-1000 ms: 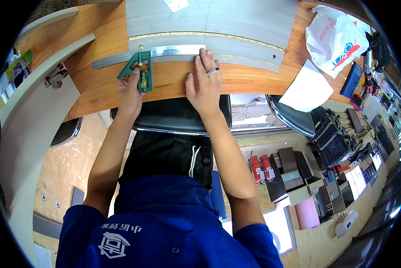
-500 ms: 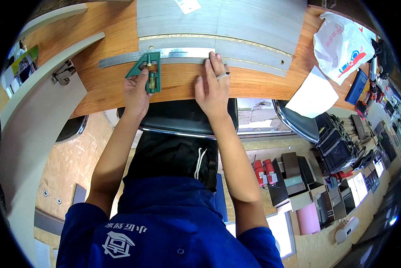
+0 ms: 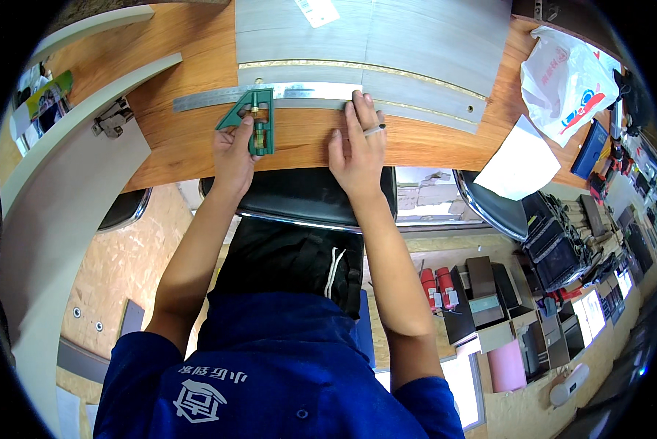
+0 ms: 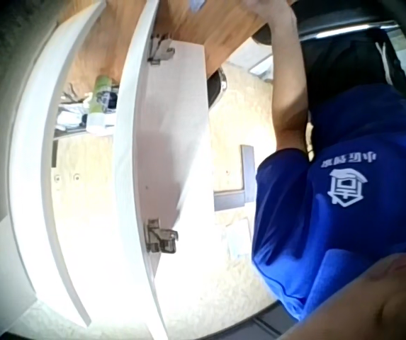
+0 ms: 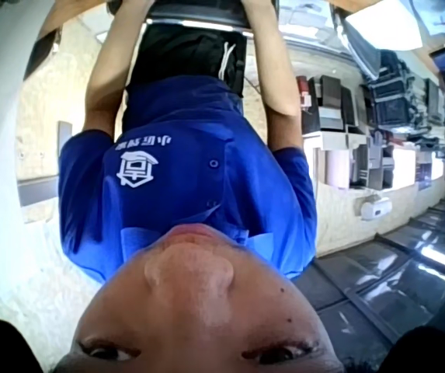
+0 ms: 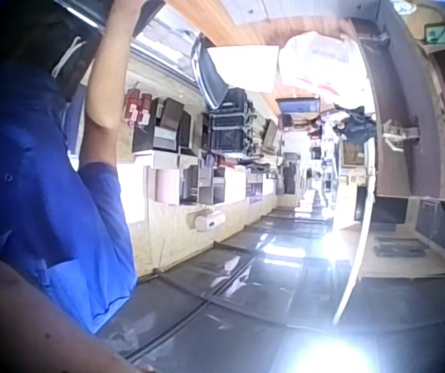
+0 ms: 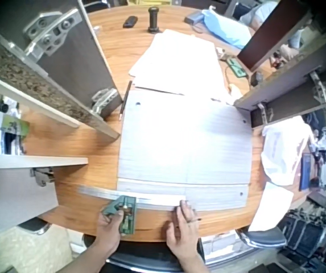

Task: The person uses a combination square and a marker to draw precise lines on the back of a cabinet door. They repeatedly measure and mark the surface, adjusting the square to ensure alignment. The task involves careful placement of the tool and drawing straight lines for assembly or installation purposes.

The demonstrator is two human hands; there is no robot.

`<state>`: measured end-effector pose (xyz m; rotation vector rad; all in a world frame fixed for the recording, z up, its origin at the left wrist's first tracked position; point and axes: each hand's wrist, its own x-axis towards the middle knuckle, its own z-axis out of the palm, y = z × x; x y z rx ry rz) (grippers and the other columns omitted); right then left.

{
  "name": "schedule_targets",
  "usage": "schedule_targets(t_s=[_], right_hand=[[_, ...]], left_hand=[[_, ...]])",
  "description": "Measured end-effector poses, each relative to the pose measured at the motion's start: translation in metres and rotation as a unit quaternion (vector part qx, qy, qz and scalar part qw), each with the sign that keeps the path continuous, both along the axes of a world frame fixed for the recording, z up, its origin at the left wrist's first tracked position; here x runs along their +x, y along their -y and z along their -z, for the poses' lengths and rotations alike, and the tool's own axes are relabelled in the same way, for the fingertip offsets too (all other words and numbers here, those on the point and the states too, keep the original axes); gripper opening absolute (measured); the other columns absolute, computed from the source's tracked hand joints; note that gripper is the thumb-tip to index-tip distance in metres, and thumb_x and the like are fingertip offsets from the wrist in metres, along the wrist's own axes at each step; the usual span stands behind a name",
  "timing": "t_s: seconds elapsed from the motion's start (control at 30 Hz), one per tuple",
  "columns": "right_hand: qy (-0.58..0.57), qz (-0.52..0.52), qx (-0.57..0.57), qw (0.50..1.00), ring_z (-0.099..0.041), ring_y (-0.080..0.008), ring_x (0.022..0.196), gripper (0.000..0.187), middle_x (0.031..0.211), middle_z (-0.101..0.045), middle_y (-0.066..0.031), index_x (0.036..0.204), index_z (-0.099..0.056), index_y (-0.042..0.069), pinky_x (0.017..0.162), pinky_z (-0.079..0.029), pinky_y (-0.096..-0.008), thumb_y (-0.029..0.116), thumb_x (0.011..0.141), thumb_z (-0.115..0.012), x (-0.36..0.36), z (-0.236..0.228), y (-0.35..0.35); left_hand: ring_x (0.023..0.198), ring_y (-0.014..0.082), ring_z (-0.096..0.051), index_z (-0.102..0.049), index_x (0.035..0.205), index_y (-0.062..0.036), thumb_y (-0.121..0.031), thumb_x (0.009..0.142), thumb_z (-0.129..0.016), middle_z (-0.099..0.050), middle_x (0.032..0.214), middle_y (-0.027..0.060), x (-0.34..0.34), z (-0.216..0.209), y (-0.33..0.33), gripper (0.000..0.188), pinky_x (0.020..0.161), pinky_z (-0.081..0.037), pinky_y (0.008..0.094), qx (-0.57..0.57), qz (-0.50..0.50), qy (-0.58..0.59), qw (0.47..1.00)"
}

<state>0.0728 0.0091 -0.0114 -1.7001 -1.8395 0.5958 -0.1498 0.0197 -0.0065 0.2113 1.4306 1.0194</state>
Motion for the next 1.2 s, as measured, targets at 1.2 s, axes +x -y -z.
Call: schedule_targets(t_s=[1.2], right_hand=[[0.012,-0.012,0.006,1.000,-0.044,-0.0418,0.146,0.052,0.154,-0.052,-0.0220,0.140,-0.057,-0.003,0.120,-0.035,-0.0522,-0.003,0.088,-0.062,-0.001,0.005,0.002]], left_hand=[[0.064,0.0042,-0.064,-0.064,0.112,-0.0048,-0.018,0.102,-0.069,-0.073,0.088,0.0007,-0.002,-0.005,-0.006,0.018,0.047,-0.047,0.0196,-0.038,0.048,-0.029,0.998]])
